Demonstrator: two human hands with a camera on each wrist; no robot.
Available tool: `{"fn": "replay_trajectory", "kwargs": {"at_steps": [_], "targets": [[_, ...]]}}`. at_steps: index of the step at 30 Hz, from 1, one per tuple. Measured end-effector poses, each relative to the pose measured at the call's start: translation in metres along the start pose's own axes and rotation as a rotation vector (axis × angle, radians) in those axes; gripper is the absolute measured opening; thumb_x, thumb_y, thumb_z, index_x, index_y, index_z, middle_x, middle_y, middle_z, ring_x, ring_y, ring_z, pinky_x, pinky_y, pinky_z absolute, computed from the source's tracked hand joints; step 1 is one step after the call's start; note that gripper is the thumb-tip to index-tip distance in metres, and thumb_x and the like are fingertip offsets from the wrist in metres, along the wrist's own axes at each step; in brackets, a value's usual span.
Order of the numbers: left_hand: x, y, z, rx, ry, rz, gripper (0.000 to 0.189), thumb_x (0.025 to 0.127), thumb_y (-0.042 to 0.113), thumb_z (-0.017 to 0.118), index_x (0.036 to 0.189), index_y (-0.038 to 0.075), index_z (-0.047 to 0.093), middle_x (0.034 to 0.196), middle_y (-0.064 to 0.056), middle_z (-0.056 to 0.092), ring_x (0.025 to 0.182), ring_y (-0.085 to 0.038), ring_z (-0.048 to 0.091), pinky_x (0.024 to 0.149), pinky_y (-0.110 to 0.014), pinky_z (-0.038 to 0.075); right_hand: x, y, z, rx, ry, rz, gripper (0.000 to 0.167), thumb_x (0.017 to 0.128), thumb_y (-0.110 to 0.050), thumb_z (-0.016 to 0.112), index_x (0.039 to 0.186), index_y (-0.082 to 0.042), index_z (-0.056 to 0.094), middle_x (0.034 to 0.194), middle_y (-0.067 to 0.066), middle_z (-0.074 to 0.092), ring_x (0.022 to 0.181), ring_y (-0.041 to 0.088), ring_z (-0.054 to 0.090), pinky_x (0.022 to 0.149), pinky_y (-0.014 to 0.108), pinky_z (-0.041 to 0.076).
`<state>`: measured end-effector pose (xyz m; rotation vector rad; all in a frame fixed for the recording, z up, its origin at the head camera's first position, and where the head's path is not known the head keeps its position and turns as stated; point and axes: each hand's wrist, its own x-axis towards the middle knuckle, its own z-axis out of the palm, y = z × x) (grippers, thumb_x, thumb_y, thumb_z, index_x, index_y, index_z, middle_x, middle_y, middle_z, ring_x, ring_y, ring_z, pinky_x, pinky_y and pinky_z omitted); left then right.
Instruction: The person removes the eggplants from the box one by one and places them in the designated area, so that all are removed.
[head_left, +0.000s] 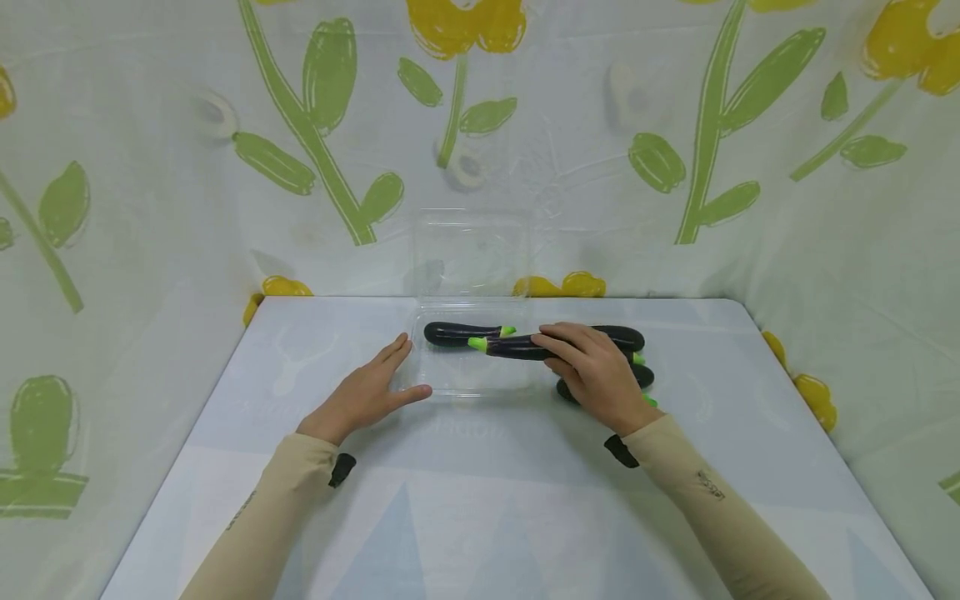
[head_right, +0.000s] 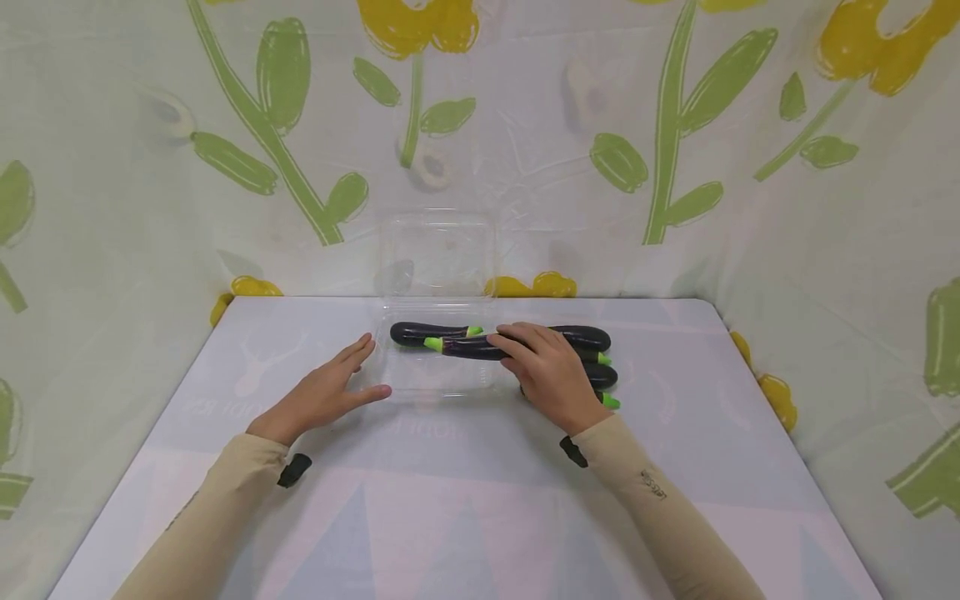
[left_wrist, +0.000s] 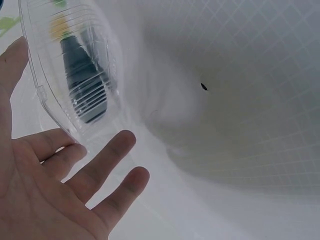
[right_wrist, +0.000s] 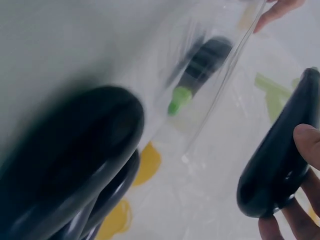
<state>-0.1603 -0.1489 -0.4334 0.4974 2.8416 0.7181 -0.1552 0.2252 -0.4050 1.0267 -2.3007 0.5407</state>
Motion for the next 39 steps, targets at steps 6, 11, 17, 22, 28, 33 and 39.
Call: {"fn": "replay_trajectory", "kwargs": {"at_steps": [6,11,17,22,28,33,39], "targets": [[-0.001,0.002,-0.002,-0.002,0.0,0.005,0.098,0.093,0.06,0.065,0.162,0.007,0.022,0.169,-0.005,0.014,0.153,-0.03,0.021,0.12,-0.054,0.026,-0.011,0.013,-0.016,-0.012,0.02,0.01,0.051,0.086,-0.003,0.08,0.135,-0.009,0.066,0.136,0.011,0.062,0.126,0.029,0.057,0.108,0.042,0.042],[-0.002,0.001,-0.002,-0.004,0.001,0.009,0.098,0.092,0.062,0.065,0.162,0.007,0.022,0.169,-0.005,0.014,0.153,-0.03,0.021,0.12,-0.054,0.025,-0.021,0.027,-0.028,-0.022,0.037,0.041,0.052,0.084,0.001,0.081,0.133,-0.007,0.066,0.135,0.012,0.063,0.126,0.031,0.058,0.106,0.044,0.044],[-0.002,0.0,-0.002,-0.006,0.001,0.01,0.1,0.091,0.065,0.063,0.162,0.007,0.022,0.169,-0.006,0.014,0.153,-0.03,0.021,0.12,-0.054,0.025,-0.038,0.044,-0.04,-0.059,0.028,0.109,0.056,0.081,0.005,0.082,0.133,-0.007,0.067,0.134,0.011,0.064,0.124,0.03,0.058,0.103,0.046,0.045],[-0.001,-0.001,0.0,-0.017,0.004,0.007,0.098,0.092,0.062,0.064,0.162,0.009,0.022,0.17,-0.003,0.014,0.153,-0.028,0.021,0.12,-0.054,0.025,-0.051,0.053,-0.05,-0.087,0.042,0.15,0.06,0.076,0.008,0.084,0.131,-0.007,0.067,0.133,0.012,0.064,0.121,0.032,0.059,0.098,0.049,0.046],[-0.001,-0.002,0.0,-0.006,0.01,0.012,0.1,0.091,0.067,0.062,0.162,0.008,0.022,0.169,-0.005,0.014,0.152,-0.03,0.022,0.119,-0.054,0.026,-0.062,0.061,-0.06,-0.122,0.03,0.2,0.056,0.078,0.005,0.083,0.131,-0.006,0.067,0.134,0.013,0.063,0.121,0.033,0.058,0.098,0.051,0.046],[-0.002,-0.001,-0.001,-0.012,0.007,0.014,0.101,0.091,0.068,0.062,0.162,0.008,0.022,0.169,-0.005,0.014,0.153,-0.029,0.021,0.12,-0.053,0.026,-0.067,0.067,-0.067,-0.14,0.032,0.241,0.054,0.079,0.005,0.083,0.13,-0.005,0.067,0.133,0.013,0.064,0.121,0.034,0.058,0.096,0.052,0.046],[-0.002,0.0,-0.001,-0.012,0.008,0.02,0.101,0.091,0.068,0.061,0.162,0.008,0.022,0.169,-0.005,0.014,0.153,-0.028,0.02,0.12,-0.053,0.025,-0.073,0.075,-0.074,-0.153,0.037,0.302,0.051,0.081,0.004,0.082,0.13,-0.005,0.067,0.134,0.013,0.063,0.121,0.034,0.057,0.095,0.053,0.047]]}}
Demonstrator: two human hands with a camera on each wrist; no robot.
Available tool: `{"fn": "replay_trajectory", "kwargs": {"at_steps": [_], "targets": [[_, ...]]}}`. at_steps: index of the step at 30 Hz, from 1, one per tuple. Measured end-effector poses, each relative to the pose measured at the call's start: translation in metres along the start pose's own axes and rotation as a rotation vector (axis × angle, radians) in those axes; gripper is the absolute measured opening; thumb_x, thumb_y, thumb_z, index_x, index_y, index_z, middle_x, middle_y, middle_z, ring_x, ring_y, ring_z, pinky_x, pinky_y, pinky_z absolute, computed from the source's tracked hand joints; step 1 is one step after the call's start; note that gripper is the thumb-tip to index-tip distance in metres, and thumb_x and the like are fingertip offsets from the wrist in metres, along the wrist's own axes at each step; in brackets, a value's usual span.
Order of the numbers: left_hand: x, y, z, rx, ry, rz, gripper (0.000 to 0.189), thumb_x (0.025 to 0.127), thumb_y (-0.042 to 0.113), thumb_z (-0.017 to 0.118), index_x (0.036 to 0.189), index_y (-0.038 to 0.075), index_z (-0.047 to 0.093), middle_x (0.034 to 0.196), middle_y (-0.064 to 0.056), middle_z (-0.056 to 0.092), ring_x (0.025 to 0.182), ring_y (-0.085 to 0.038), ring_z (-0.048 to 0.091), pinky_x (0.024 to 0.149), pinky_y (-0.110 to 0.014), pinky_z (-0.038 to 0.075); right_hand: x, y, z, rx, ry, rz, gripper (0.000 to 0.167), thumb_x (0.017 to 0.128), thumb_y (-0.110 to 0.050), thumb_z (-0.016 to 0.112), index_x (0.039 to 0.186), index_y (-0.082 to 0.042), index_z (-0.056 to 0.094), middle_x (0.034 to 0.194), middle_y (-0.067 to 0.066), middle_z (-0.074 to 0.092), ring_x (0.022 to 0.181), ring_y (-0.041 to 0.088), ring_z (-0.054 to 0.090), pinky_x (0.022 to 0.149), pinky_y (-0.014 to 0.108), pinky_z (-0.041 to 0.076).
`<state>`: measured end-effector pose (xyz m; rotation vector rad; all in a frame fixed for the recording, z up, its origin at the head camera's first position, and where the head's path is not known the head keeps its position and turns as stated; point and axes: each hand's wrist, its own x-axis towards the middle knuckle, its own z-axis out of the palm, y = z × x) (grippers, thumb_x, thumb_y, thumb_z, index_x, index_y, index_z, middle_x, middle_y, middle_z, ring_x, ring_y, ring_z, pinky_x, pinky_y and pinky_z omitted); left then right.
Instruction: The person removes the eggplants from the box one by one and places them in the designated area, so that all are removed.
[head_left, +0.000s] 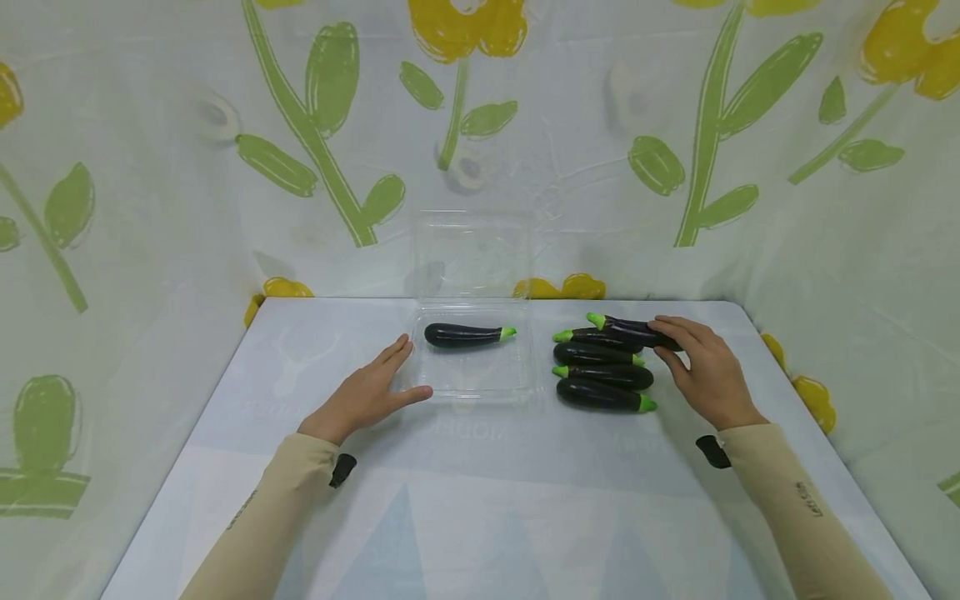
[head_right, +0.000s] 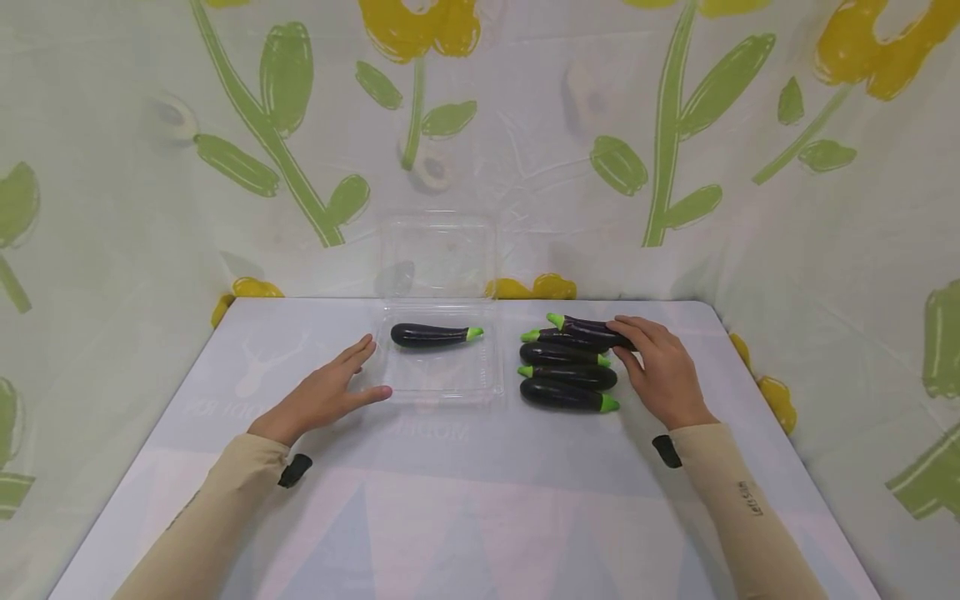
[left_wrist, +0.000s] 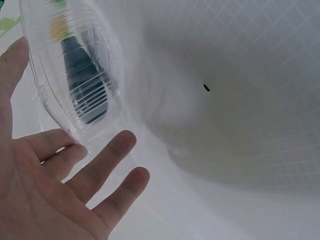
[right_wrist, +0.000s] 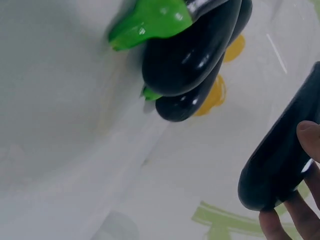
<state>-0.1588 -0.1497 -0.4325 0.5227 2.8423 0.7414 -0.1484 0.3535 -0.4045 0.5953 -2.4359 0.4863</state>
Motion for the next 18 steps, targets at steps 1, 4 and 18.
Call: {"fn": "replay_trajectory", "kwargs": {"at_steps": [1,4,18], "targets": [[0.0,0.0,0.0,-0.001,0.002,0.001,0.101,0.091,0.067,0.062,0.162,0.008,0.022,0.169,-0.005,0.014,0.153,-0.028,0.02,0.12,-0.053,0.025,-0.001,0.002,-0.001,-0.004,-0.003,0.013,0.051,0.082,0.004,0.081,0.13,-0.006,0.067,0.134,0.013,0.063,0.121,0.034,0.057,0.095,0.053,0.047],[-0.001,0.0,-0.001,-0.005,0.001,0.001,0.101,0.091,0.067,0.062,0.162,0.007,0.022,0.169,-0.005,0.014,0.153,-0.029,0.02,0.12,-0.054,0.024,-0.002,0.008,-0.003,-0.013,-0.006,0.05,0.051,0.082,0.003,0.081,0.13,-0.008,0.067,0.135,0.012,0.062,0.122,0.035,0.057,0.094,0.055,0.047],[0.0,-0.002,0.002,-0.007,-0.003,0.0,0.101,0.091,0.068,0.061,0.162,0.008,0.022,0.17,-0.004,0.014,0.153,-0.028,0.019,0.121,-0.053,0.024,-0.016,0.035,-0.006,-0.024,-0.077,0.224,0.048,0.088,0.0,0.078,0.132,-0.011,0.064,0.135,0.016,0.061,0.124,0.039,0.053,0.097,0.061,0.045]]}}
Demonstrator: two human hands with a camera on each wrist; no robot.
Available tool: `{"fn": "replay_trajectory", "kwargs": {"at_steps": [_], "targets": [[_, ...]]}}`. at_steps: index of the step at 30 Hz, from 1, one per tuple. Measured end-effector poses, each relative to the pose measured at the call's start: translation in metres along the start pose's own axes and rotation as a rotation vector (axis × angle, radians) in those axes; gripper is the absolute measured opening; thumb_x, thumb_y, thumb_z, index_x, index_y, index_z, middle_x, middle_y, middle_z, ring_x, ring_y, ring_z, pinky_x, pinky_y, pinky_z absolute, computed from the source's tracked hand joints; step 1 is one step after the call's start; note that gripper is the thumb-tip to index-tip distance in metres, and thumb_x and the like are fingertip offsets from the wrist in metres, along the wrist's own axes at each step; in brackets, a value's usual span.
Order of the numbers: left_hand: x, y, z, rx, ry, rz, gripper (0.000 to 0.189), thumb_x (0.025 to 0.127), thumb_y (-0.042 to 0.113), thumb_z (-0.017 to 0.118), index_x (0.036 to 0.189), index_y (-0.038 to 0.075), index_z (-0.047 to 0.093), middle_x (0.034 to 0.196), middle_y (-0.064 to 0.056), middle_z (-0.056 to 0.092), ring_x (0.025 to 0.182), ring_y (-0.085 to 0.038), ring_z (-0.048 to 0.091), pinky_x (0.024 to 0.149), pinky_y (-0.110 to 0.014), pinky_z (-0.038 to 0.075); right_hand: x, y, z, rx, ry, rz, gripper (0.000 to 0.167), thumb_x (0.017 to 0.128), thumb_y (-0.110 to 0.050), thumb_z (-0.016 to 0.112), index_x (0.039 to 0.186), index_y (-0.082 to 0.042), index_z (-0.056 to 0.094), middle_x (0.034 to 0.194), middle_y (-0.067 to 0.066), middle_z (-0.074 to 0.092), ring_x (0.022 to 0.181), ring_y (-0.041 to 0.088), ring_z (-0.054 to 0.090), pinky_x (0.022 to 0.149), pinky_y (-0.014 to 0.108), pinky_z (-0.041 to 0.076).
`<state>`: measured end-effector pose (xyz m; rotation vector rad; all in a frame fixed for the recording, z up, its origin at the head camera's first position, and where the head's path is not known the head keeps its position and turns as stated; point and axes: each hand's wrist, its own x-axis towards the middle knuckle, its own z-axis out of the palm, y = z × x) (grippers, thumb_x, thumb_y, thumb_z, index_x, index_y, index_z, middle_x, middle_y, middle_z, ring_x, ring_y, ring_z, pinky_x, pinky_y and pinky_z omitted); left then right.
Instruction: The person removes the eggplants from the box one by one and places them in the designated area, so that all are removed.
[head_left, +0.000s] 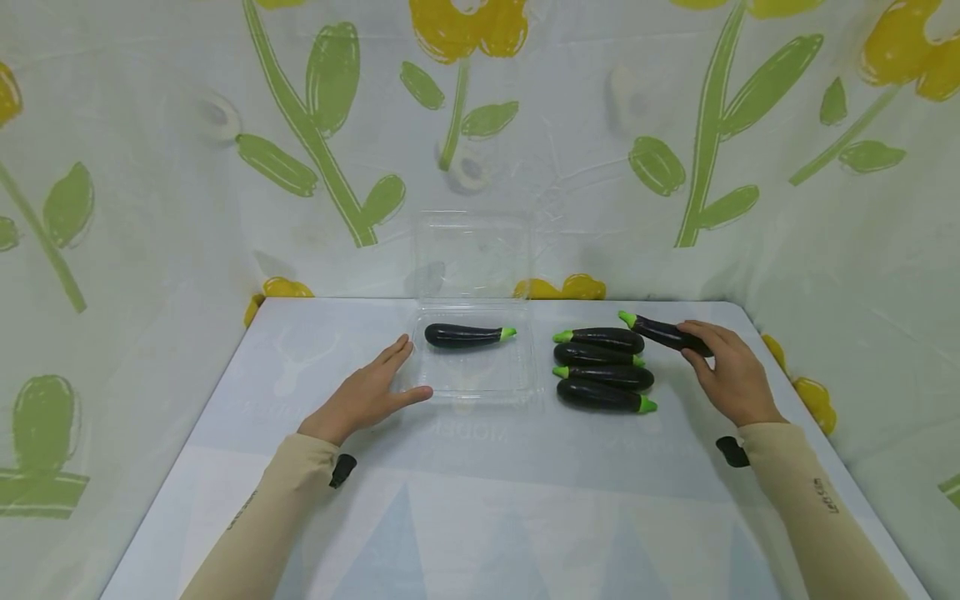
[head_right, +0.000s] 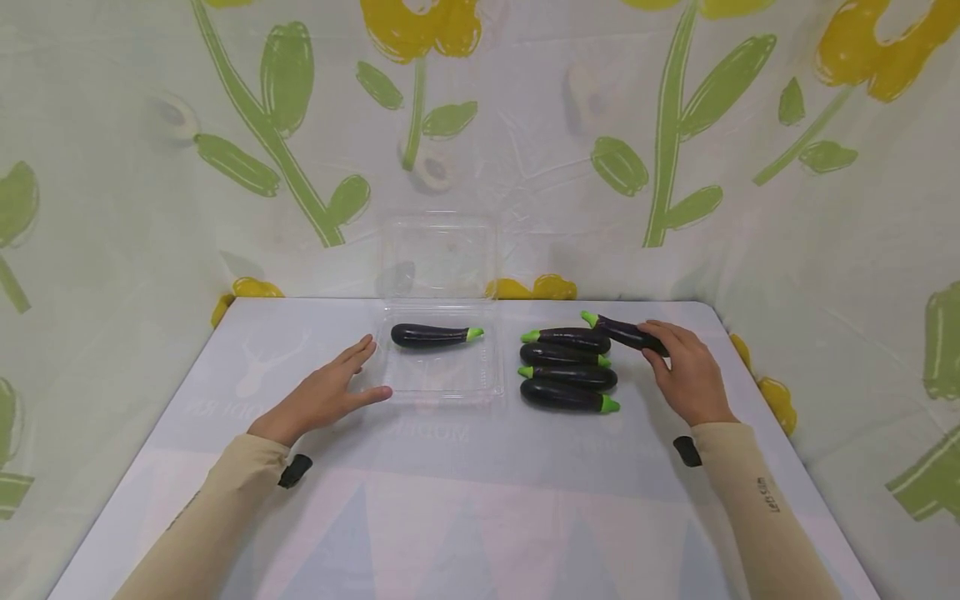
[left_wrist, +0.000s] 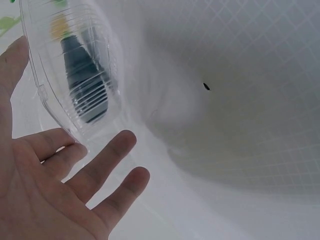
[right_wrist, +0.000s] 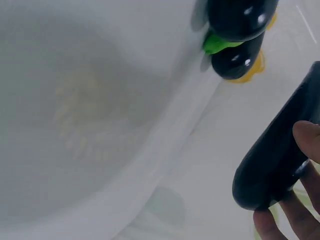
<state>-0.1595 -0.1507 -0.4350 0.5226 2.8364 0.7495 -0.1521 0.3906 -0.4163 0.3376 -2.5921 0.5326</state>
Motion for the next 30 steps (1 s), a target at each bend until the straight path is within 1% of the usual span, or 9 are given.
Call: {"fn": "replay_trajectory", "kwargs": {"at_steps": [5,8,14,24,30], "targets": [[0.0,-0.001,0.0,0.01,0.009,0.01,0.104,0.089,0.072,0.059,0.162,0.007,0.022,0.169,-0.005,0.014,0.153,-0.029,0.021,0.12,-0.053,0.026,-0.002,0.01,0.001,-0.006,-0.062,0.088,0.047,0.09,0.0,0.076,0.133,-0.011,0.062,0.137,0.021,0.058,0.125,0.044,0.051,0.099,0.064,0.043],[-0.001,-0.002,0.0,0.014,0.01,0.01,0.104,0.09,0.072,0.059,0.162,0.007,0.022,0.169,-0.005,0.014,0.153,-0.03,0.021,0.119,-0.054,0.026,-0.003,0.016,0.002,-0.003,-0.095,0.113,0.046,0.091,-0.001,0.074,0.134,-0.01,0.061,0.137,0.023,0.057,0.124,0.046,0.051,0.098,0.066,0.042],[-0.001,-0.001,0.0,0.011,0.007,0.007,0.105,0.089,0.073,0.058,0.162,0.007,0.021,0.169,-0.005,0.014,0.153,-0.03,0.021,0.12,-0.053,0.025,-0.007,0.027,0.004,-0.019,-0.126,0.145,0.044,0.092,-0.001,0.072,0.134,-0.007,0.06,0.135,0.026,0.056,0.123,0.048,0.05,0.098,0.067,0.042],[-0.001,0.0,0.0,0.004,0.003,-0.003,0.105,0.089,0.074,0.057,0.163,0.009,0.02,0.17,-0.003,0.013,0.153,-0.028,0.019,0.121,-0.052,0.024,-0.015,0.044,-0.001,-0.029,-0.177,0.167,0.04,0.093,0.0,0.07,0.131,-0.005,0.059,0.134,0.028,0.056,0.121,0.049,0.052,0.096,0.066,0.042],[-0.001,0.0,0.0,0.004,0.007,0.0,0.104,0.089,0.073,0.058,0.162,0.009,0.021,0.17,-0.004,0.014,0.153,-0.029,0.02,0.12,-0.053,0.024,-0.018,0.05,0.0,-0.054,-0.244,0.205,0.038,0.094,0.0,0.068,0.13,-0.003,0.059,0.134,0.032,0.054,0.121,0.051,0.051,0.097,0.067,0.041]]}}
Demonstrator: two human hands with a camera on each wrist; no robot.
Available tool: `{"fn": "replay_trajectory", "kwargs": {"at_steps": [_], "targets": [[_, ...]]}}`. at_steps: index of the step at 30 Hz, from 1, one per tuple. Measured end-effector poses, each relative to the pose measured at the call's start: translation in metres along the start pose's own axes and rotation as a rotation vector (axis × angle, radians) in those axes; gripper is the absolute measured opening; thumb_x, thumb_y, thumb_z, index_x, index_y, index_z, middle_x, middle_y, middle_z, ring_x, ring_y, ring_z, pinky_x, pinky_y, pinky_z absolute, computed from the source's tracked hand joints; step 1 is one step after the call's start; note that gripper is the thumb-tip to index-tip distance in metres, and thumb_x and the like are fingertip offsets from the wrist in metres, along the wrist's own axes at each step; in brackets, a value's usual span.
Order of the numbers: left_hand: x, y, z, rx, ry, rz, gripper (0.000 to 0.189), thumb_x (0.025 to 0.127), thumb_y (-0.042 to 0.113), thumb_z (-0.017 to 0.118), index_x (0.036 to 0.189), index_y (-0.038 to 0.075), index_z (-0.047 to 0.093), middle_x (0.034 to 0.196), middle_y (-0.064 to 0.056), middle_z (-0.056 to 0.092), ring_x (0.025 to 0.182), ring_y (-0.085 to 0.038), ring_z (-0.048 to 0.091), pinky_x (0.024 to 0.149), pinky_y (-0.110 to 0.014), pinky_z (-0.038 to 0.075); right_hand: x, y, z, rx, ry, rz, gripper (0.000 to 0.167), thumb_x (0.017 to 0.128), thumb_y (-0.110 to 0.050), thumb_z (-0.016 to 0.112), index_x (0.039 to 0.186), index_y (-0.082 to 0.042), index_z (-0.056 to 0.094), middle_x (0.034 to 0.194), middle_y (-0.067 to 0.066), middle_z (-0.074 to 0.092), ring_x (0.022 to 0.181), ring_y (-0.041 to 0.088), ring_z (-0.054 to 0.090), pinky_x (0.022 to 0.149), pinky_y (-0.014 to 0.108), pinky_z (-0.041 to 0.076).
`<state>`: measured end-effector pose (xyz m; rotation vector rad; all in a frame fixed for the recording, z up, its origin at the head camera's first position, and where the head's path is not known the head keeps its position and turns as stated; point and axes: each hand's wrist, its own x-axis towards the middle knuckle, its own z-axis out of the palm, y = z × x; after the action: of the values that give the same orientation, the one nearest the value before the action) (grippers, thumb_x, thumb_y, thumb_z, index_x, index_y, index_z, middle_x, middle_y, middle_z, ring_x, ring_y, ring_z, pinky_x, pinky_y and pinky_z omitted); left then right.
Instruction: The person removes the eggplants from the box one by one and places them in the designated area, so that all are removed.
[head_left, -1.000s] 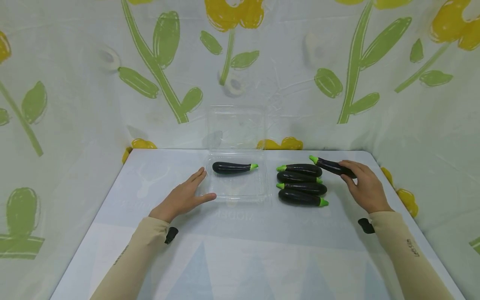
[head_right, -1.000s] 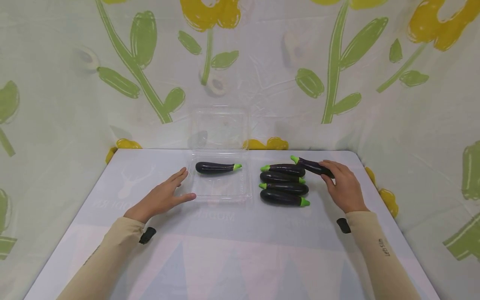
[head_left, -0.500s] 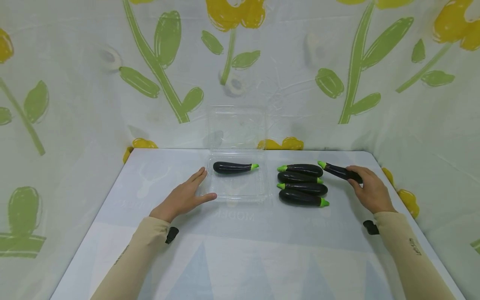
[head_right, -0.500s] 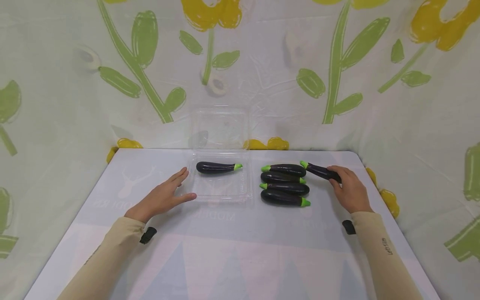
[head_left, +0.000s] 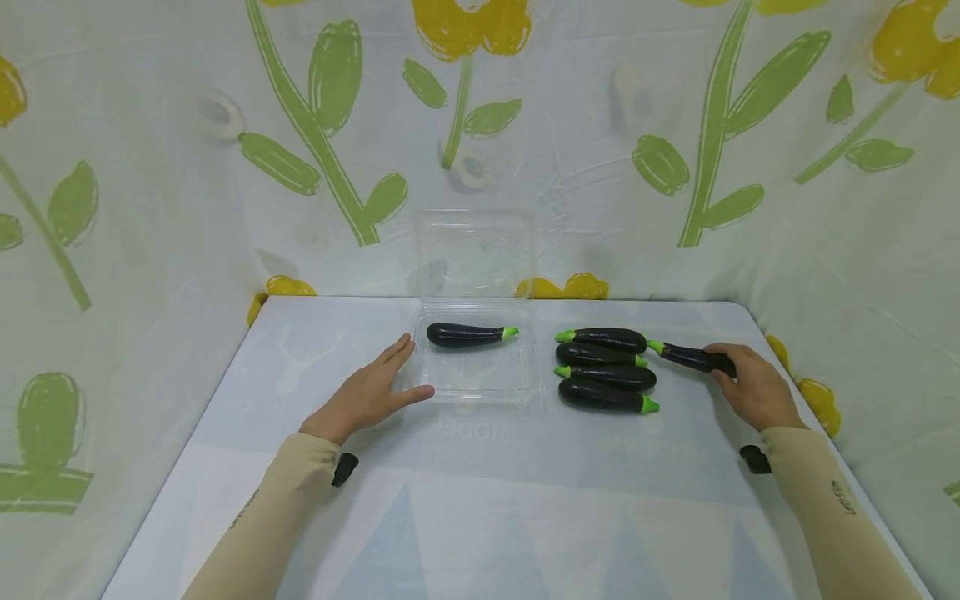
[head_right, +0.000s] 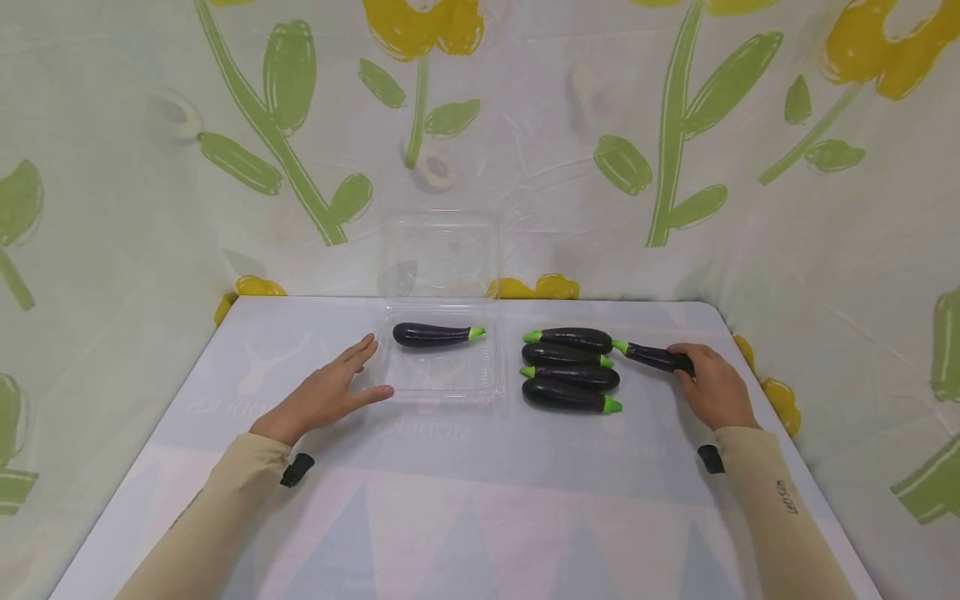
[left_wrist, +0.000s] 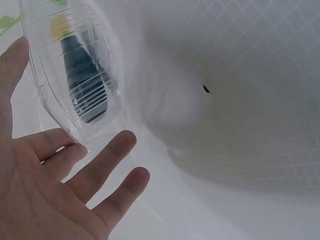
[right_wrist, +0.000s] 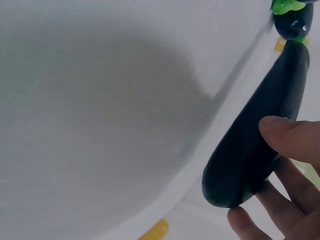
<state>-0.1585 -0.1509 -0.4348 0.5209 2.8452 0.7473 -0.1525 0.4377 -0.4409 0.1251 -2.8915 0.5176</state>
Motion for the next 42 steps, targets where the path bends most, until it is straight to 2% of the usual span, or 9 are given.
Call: {"fn": "replay_trajectory", "kwargs": {"at_steps": [8,25,30,36,42], "targets": [[-0.001,0.002,-0.001,-0.003,-0.005,-0.007,0.105,0.089,0.074,0.058,0.163,0.009,0.021,0.17,-0.004,0.013,0.153,-0.029,0.02,0.12,-0.053,0.025,0.0,0.006,0.004,-0.02,-0.114,0.027,0.039,0.097,-0.002,0.062,0.135,-0.002,0.054,0.134,0.034,0.052,0.123,0.054,0.049,0.098,0.07,0.04],[-0.001,0.003,-0.002,0.0,-0.004,0.0,0.1,0.091,0.066,0.062,0.162,0.008,0.021,0.169,-0.005,0.014,0.153,-0.029,0.02,0.12,-0.053,0.024,0.003,0.005,-0.002,-0.02,-0.146,0.008,0.042,0.093,-0.003,0.065,0.133,0.0,0.055,0.133,0.035,0.051,0.12,0.055,0.049,0.096,0.069,0.041],[0.0,0.004,-0.003,-0.006,-0.006,0.002,0.099,0.092,0.064,0.063,0.162,0.008,0.021,0.169,-0.005,0.014,0.153,-0.029,0.02,0.12,-0.053,0.024,0.005,0.005,-0.002,-0.023,-0.146,0.013,0.043,0.093,-0.003,0.064,0.135,0.0,0.055,0.134,0.035,0.05,0.12,0.054,0.049,0.096,0.069,0.041],[0.0,0.003,-0.003,-0.007,-0.011,0.0,0.102,0.091,0.068,0.061,0.162,0.009,0.021,0.169,-0.004,0.014,0.153,-0.029,0.02,0.12,-0.053,0.024,0.007,0.002,-0.004,-0.013,-0.11,-0.008,0.041,0.095,-0.006,0.063,0.135,-0.001,0.055,0.135,0.034,0.052,0.122,0.053,0.049,0.097,0.069,0.04],[0.0,0.002,-0.002,-0.008,-0.009,0.001,0.101,0.091,0.067,0.062,0.162,0.009,0.02,0.169,-0.005,0.014,0.153,-0.029,0.02,0.12,-0.053,0.024,0.012,-0.014,-0.009,0.005,-0.065,-0.039,0.042,0.097,-0.01,0.066,0.137,-0.004,0.055,0.138,0.032,0.051,0.124,0.052,0.048,0.098,0.07,0.039]]}}
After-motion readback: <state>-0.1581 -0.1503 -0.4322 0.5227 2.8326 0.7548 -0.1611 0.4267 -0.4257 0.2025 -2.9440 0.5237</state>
